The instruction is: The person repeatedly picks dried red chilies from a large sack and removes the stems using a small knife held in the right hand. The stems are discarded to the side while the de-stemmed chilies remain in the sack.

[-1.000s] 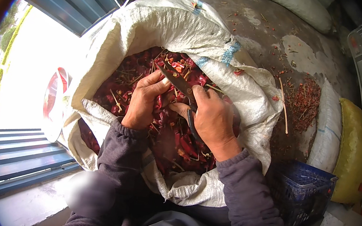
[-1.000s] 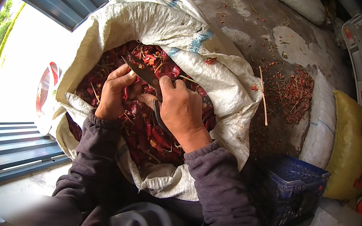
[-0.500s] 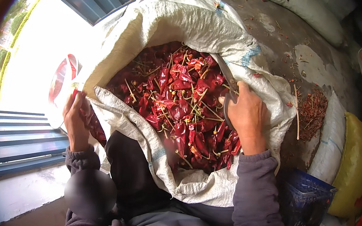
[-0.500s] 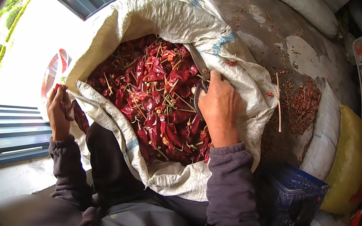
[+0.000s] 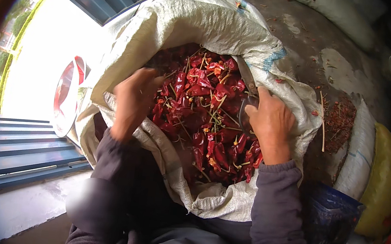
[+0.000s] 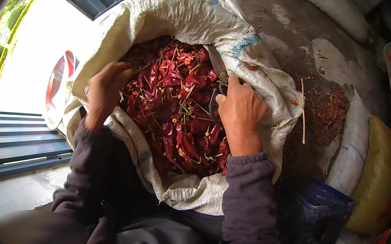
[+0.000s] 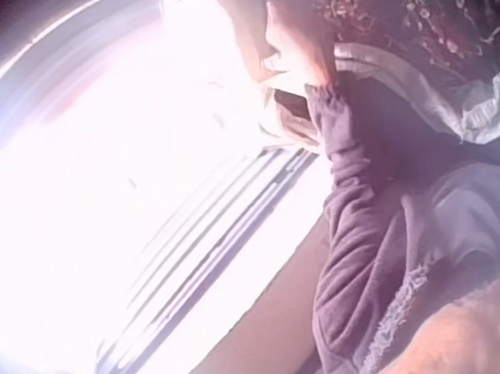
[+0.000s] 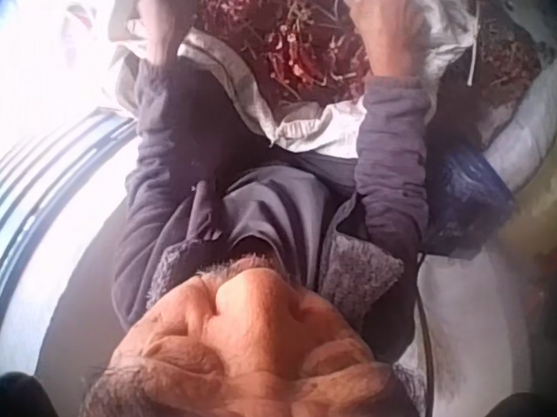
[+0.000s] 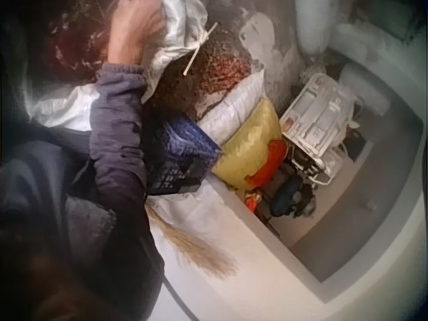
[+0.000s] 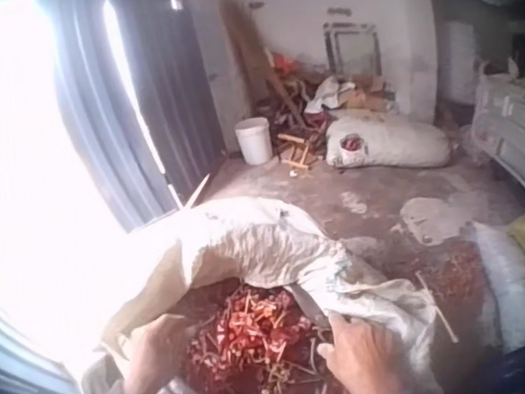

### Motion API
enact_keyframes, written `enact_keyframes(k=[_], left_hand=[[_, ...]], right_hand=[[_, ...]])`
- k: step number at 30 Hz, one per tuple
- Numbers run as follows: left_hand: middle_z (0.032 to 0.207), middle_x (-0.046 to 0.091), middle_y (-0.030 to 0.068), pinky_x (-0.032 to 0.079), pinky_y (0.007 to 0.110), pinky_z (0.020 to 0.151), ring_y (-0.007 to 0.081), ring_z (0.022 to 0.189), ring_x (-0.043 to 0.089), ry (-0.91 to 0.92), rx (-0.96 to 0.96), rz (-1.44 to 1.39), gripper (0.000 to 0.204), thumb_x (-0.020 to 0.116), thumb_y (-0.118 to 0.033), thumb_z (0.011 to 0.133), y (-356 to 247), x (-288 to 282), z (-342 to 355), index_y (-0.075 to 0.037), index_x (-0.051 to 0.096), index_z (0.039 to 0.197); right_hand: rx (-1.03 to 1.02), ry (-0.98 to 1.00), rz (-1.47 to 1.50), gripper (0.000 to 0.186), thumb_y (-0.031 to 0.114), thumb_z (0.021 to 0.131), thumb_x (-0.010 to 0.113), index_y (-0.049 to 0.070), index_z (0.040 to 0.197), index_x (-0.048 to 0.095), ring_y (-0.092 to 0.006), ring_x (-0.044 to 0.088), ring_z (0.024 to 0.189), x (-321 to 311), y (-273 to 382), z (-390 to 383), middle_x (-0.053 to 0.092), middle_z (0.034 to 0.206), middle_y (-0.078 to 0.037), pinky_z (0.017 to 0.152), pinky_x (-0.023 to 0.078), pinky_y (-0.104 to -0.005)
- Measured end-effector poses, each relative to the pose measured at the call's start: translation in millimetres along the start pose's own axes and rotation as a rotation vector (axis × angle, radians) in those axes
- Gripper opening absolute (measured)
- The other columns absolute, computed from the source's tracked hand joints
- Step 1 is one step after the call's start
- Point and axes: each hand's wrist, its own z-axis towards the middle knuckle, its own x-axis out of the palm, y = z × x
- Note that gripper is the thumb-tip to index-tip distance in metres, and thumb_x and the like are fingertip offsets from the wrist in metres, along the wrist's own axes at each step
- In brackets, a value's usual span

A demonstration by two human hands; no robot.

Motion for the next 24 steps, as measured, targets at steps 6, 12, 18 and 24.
enact_keyframes(k=[6,12,18,24], left_hand=[[0.087,0.070,0.0237,0.053,0.051,0.075,0.0445,0.087,0.068,0.208,0.062,0.421,0.025,0.072,-0.024,0.087,30.1,66.3,41.1,-0.002,0.065,0.097],[0.102,0.071,0.0114,0.054,0.033,0.077,0.0215,0.088,0.068,0.059,0.050,-0.154,0.030,0.073,-0.005,0.087,0.8,55.0,7.0,-0.003,0.070,0.117],[0.096,0.067,0.0135,0.055,0.037,0.075,0.0277,0.085,0.069,0.281,0.360,-0.311,0.030,0.074,0.000,0.086,-75.0,77.1,2.4,-0.002,0.069,0.115],[0.099,0.069,0.0158,0.056,0.037,0.076,0.0326,0.089,0.070,0.330,0.329,-0.347,0.036,0.074,0.000,0.085,-57.0,101.3,-5.5,-0.002,0.066,0.120]], right_hand=[[-0.028,-0.084,0.241,0.035,0.031,0.085,0.078,0.010,0.111,0.070,-0.0365,0.070,0.085,-2.5,-8.3,-0.6,0.072,0.090,-0.017,0.073,0.054,-0.0472],[-0.240,-0.199,0.598,0.034,0.034,0.096,0.071,0.007,0.077,0.062,-0.0336,0.063,0.060,8.6,9.9,-0.3,0.062,0.066,-0.014,0.057,0.049,-0.0448],[-0.306,-0.158,0.844,0.028,0.028,0.096,0.072,0.002,0.088,0.065,-0.0311,0.066,0.067,0.7,22.5,-3.2,0.068,0.075,-0.015,0.062,0.051,-0.0393],[-0.115,0.036,1.104,0.021,0.021,0.099,0.070,0.001,0.093,0.067,-0.0133,0.063,0.062,10.6,12.3,-3.3,0.068,0.075,-0.007,0.057,0.050,-0.0315]])
